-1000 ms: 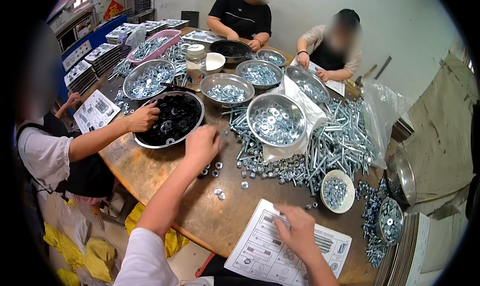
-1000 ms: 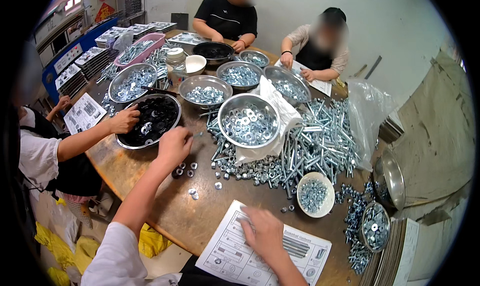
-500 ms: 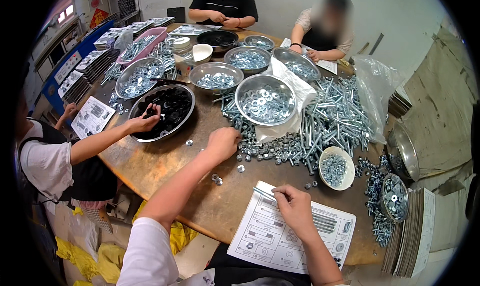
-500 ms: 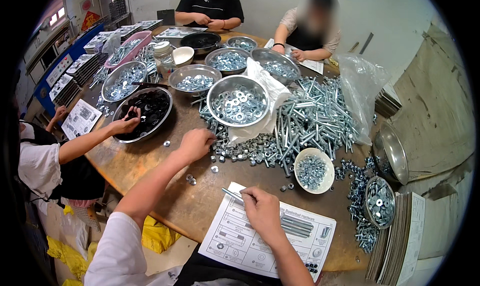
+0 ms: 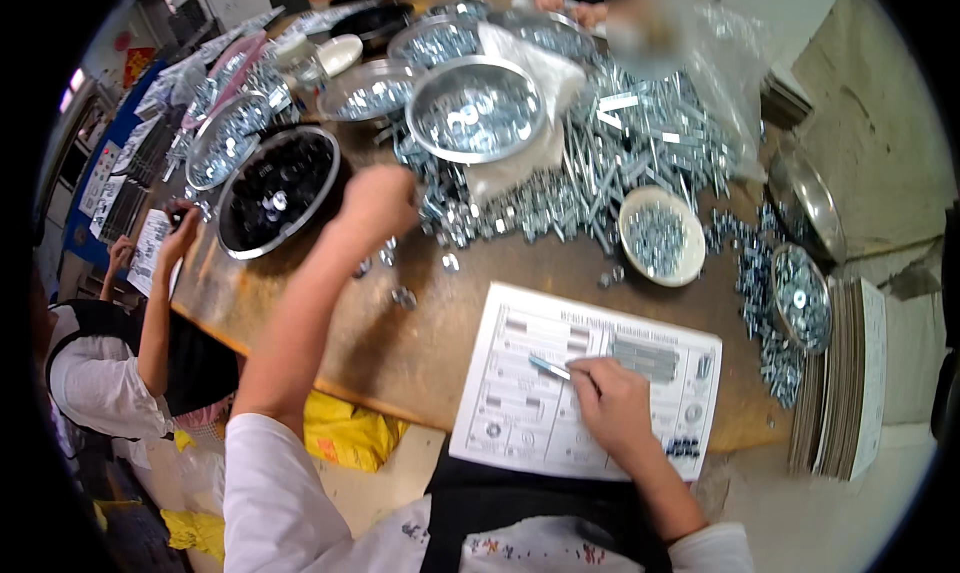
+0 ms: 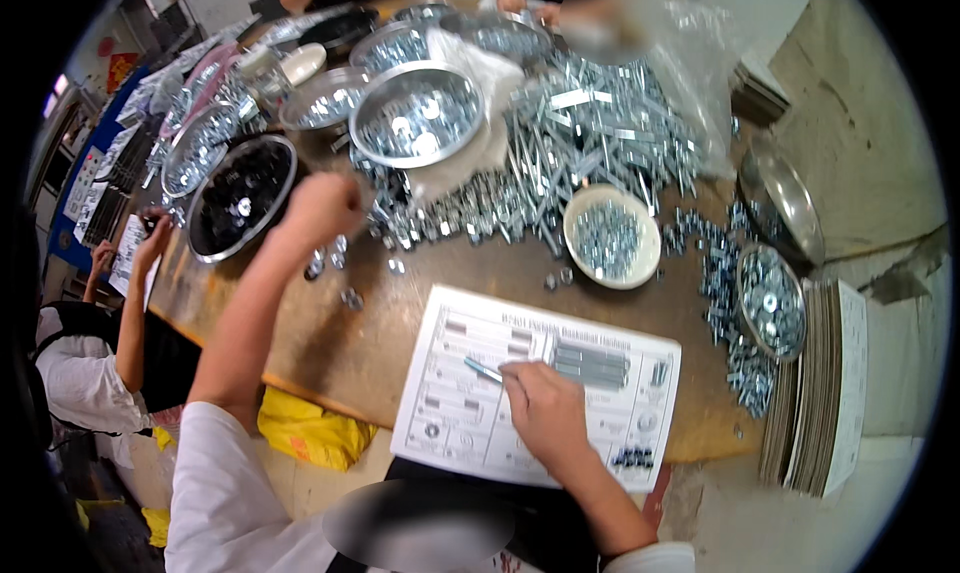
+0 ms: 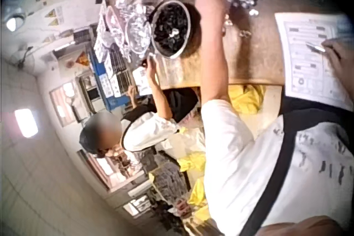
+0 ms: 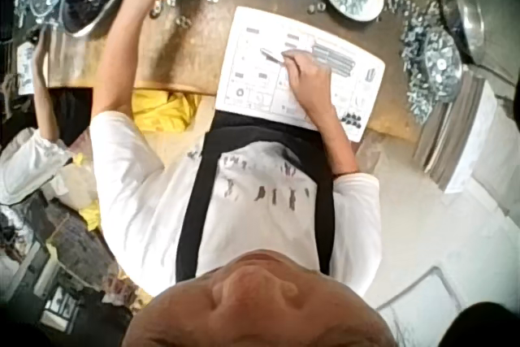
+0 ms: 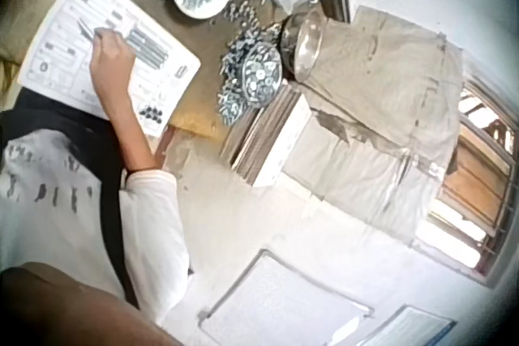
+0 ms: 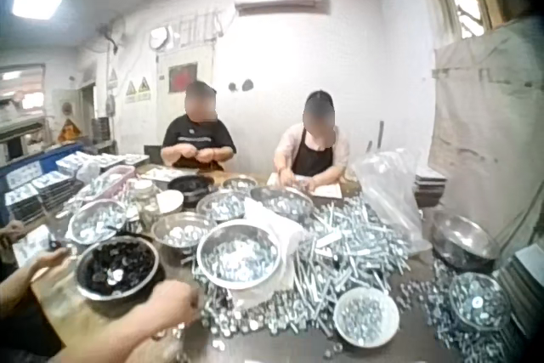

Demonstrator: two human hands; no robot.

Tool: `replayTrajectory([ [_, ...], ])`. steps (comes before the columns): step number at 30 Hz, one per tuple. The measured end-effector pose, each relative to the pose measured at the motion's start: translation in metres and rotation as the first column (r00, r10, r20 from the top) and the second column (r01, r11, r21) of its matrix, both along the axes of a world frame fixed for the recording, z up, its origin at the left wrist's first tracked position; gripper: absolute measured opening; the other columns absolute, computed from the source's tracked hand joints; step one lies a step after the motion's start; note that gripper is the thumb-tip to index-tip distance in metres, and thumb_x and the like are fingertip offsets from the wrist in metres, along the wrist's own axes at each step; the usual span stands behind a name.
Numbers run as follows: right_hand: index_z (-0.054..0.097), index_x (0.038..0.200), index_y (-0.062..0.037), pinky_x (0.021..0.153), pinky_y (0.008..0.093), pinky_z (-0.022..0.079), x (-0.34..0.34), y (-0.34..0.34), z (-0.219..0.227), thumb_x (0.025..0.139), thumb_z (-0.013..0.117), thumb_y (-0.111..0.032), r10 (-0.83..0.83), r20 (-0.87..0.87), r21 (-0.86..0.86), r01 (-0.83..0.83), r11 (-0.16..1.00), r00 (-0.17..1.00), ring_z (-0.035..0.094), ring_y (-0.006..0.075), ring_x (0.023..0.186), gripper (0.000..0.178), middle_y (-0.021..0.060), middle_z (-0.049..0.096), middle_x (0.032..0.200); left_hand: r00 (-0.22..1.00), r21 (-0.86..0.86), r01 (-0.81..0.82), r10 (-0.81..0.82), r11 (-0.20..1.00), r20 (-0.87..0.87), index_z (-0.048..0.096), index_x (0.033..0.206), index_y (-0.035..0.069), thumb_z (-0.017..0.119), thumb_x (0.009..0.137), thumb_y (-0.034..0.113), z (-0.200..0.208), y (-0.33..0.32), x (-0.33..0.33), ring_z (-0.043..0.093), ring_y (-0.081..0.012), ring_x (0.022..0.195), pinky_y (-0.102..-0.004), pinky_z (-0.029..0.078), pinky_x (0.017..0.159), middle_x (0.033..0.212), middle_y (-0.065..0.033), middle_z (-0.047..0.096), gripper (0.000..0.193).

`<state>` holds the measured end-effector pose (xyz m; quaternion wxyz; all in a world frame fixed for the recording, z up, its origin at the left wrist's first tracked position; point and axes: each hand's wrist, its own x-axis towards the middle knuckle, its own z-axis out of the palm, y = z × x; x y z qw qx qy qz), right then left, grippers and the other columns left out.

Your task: The person sorts metal fasteners, including bolts, nuts, and washers, from bowls and piles on a table. They place the items onto a printed instruction sheet, aligning them with diagrams, and then move the sorted items into a plastic bag.

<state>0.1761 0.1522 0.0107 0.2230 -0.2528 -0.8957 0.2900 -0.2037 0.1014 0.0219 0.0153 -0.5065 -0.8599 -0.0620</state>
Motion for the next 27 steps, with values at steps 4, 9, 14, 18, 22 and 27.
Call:
replayTrajectory([
  [4, 0.069, 0.095, -0.0045, 0.061, 0.0377, 0.053, 0.012, -0.006, -0.013, 0.086, 0.068, -0.004, 0.117, -0.017, -0.025, -0.118, 0.993, 0.993, 0.066, 0.031, 0.071, 0.009, 0.0114, 0.068, 0.084, 0.981, 0.222, 0.049, -0.088, 0.974, 0.17, 0.07, 0.087, 0.0, 0.069, 0.076, 0.006, 0.041, -0.05, 0.033, 0.069, -0.0325, 0.075, -0.0387, 0.054, 0.069, 0.082, -0.015, 0.069, 0.012],
  [9, 0.067, 0.1, -0.0069, 0.059, 0.0366, 0.052, 0.028, -0.013, -0.029, 0.083, 0.072, -0.009, 0.211, 0.031, 0.02, -0.211, 0.977, 0.977, 0.066, 0.0272, 0.071, 0.018, 0.0084, 0.065, 0.083, 0.873, 0.119, 0.423, -0.439, 0.898, 0.214, 0.07, 0.089, 0.004, 0.066, 0.076, 0.003, 0.055, -0.059, 0.115, 0.068, -0.0317, 0.083, -0.0413, 0.053, 0.073, 0.087, -0.0121, 0.067, 0.013],
  [14, 0.066, 0.098, -0.007, 0.059, 0.0373, 0.052, 0.031, -0.027, -0.02, 0.08, 0.076, -0.015, 0.136, 0.121, -0.002, -0.136, 0.991, 0.983, 0.066, 0.0265, 0.072, 0.021, 0.0074, 0.063, 0.087, 0.737, -0.116, 0.652, -0.589, 0.749, 0.332, 0.069, 0.098, 0.006, 0.062, 0.074, 0.0, 0.047, -0.048, 0.18, 0.067, -0.0341, 0.089, -0.0446, 0.054, 0.077, 0.092, -0.0127, 0.069, 0.026],
  [18, 0.066, 0.095, -0.0069, 0.059, 0.0378, 0.052, 0.037, -0.03, -0.02, 0.079, 0.077, -0.018, 0.141, 0.17, -0.038, -0.137, 0.99, 0.975, 0.065, 0.0268, 0.071, 0.022, 0.0071, 0.061, 0.083, 0.682, -0.043, 0.67, -0.591, 0.741, 0.431, 0.068, 0.105, 0.007, 0.064, 0.078, 0.004, 0.019, -0.039, 0.198, 0.067, -0.035, 0.091, -0.0441, 0.054, 0.078, 0.095, -0.0122, 0.07, 0.028],
  [22, 0.066, 0.092, -0.0073, 0.058, 0.0375, 0.051, 0.038, -0.033, -0.026, 0.079, 0.077, -0.018, 0.111, 0.133, -0.034, -0.107, 0.994, 0.985, 0.064, 0.0268, 0.069, 0.02, 0.0073, 0.06, 0.082, 0.663, 0.096, 0.587, -0.545, 0.804, 0.513, 0.069, 0.109, 0.008, 0.069, 0.082, 0.014, -0.007, -0.055, 0.192, 0.067, -0.034, 0.093, -0.0425, 0.054, 0.077, 0.099, -0.0112, 0.069, 0.027],
  [27, 0.064, 0.09, -0.0067, 0.057, 0.0371, 0.051, 0.031, -0.036, -0.032, 0.08, 0.077, -0.017, 0.068, 0.114, -0.03, -0.065, 0.997, 0.991, 0.064, 0.0264, 0.068, 0.019, 0.0082, 0.06, 0.078, 0.678, 0.118, 0.482, -0.455, 0.868, 0.577, 0.069, 0.109, 0.008, 0.073, 0.083, 0.016, -0.012, -0.093, 0.187, 0.067, -0.0309, 0.091, -0.0399, 0.054, 0.077, 0.105, -0.0091, 0.066, 0.028],
])
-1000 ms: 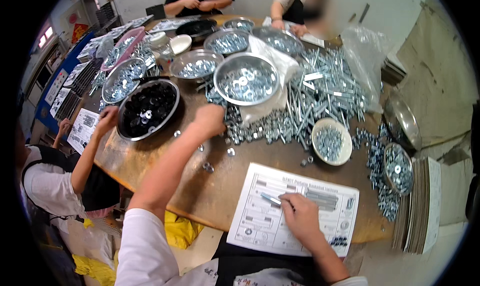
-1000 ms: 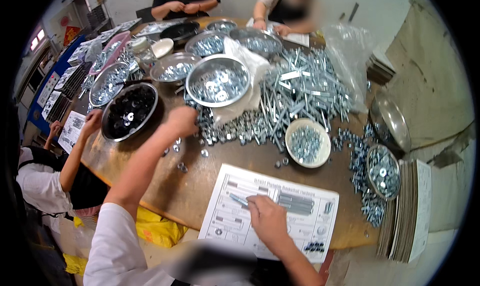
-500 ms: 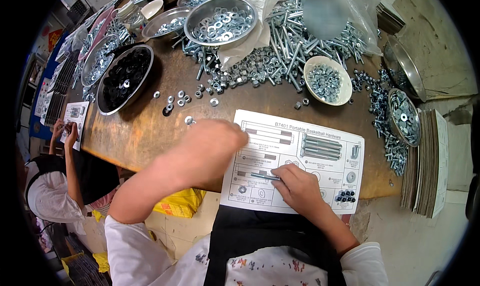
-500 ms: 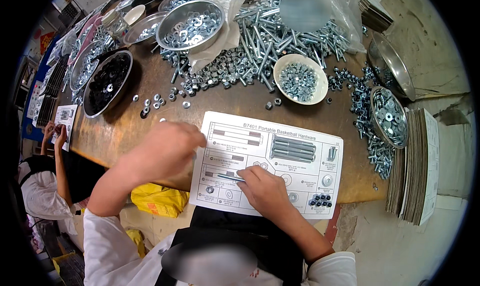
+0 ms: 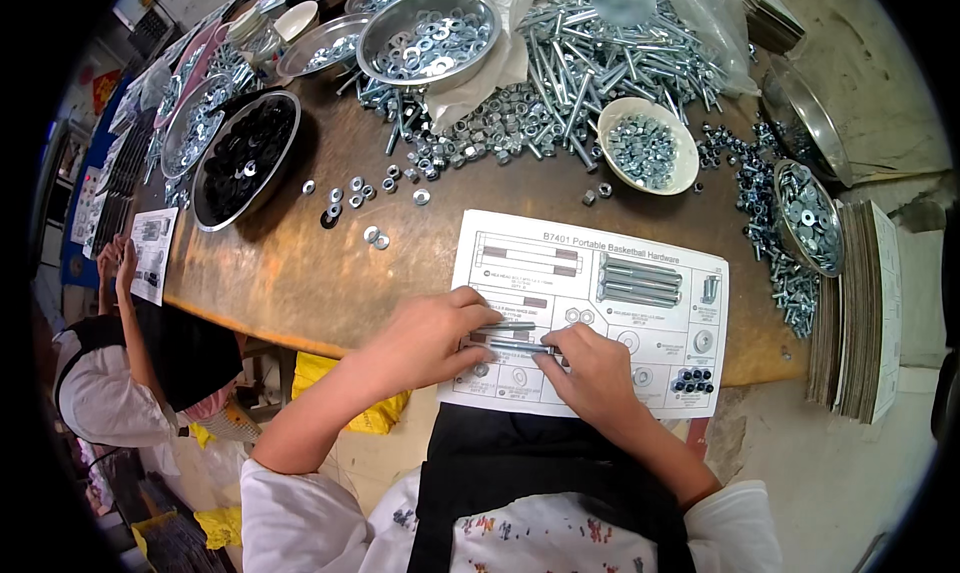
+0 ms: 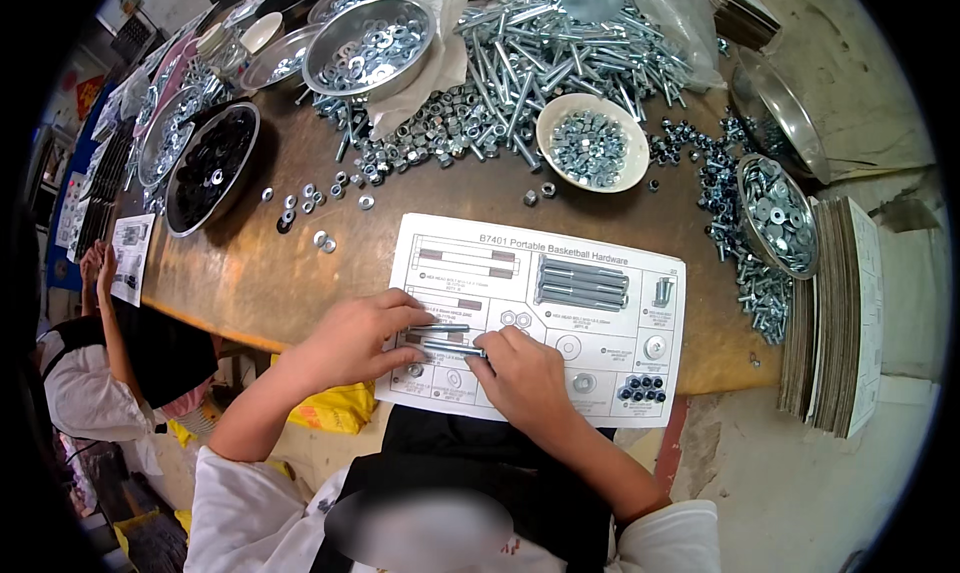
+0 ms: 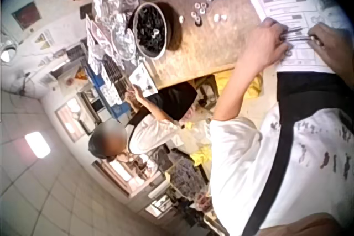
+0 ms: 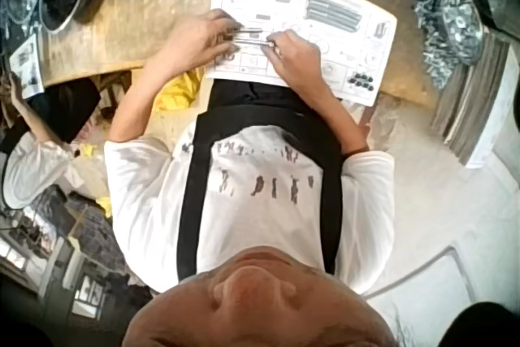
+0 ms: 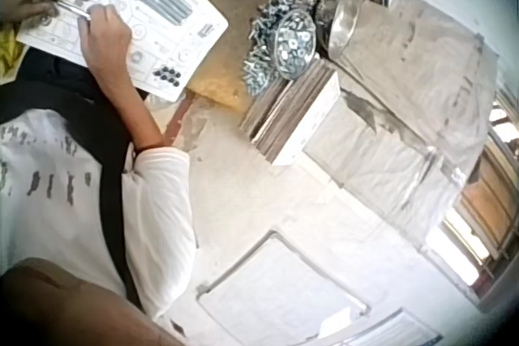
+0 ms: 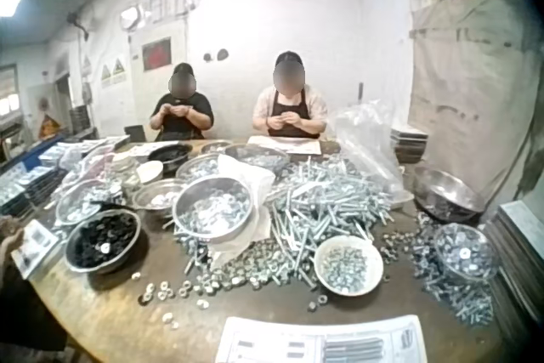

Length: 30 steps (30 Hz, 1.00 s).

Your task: The person sorts metal fasteners, including bolts, nuts, and washers, from bowls and piles on a table. They place the items onto a printed instruction sheet, aligning them with diagrams, and then move the sorted items into a plastic bag.

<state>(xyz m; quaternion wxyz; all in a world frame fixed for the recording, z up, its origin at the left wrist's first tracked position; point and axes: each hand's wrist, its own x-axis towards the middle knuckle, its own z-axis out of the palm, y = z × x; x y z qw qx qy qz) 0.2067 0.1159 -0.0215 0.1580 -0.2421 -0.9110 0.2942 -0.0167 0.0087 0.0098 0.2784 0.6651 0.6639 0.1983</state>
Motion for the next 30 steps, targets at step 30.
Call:
replayTrajectory([
  [30, 0.069, 0.108, -0.0035, 0.076, 0.0439, 0.054, -0.084, 0.148, -0.026, 0.085, 0.056, -0.001, -0.049, 0.061, 0.33, 0.026, 0.943, 0.997, 0.068, 0.034, 0.088, 0.027, 0.0135, 0.067, 0.099, 0.804, 0.399, -0.49, 0.579, 0.775, -0.138, 0.069, 0.106, 0.004, 0.071, 0.084, 0.011, -0.048, 0.078, -0.1, 0.066, -0.0346, 0.08, -0.0433, 0.051, 0.071, 0.095, -0.0149, 0.064, 0.023],
])
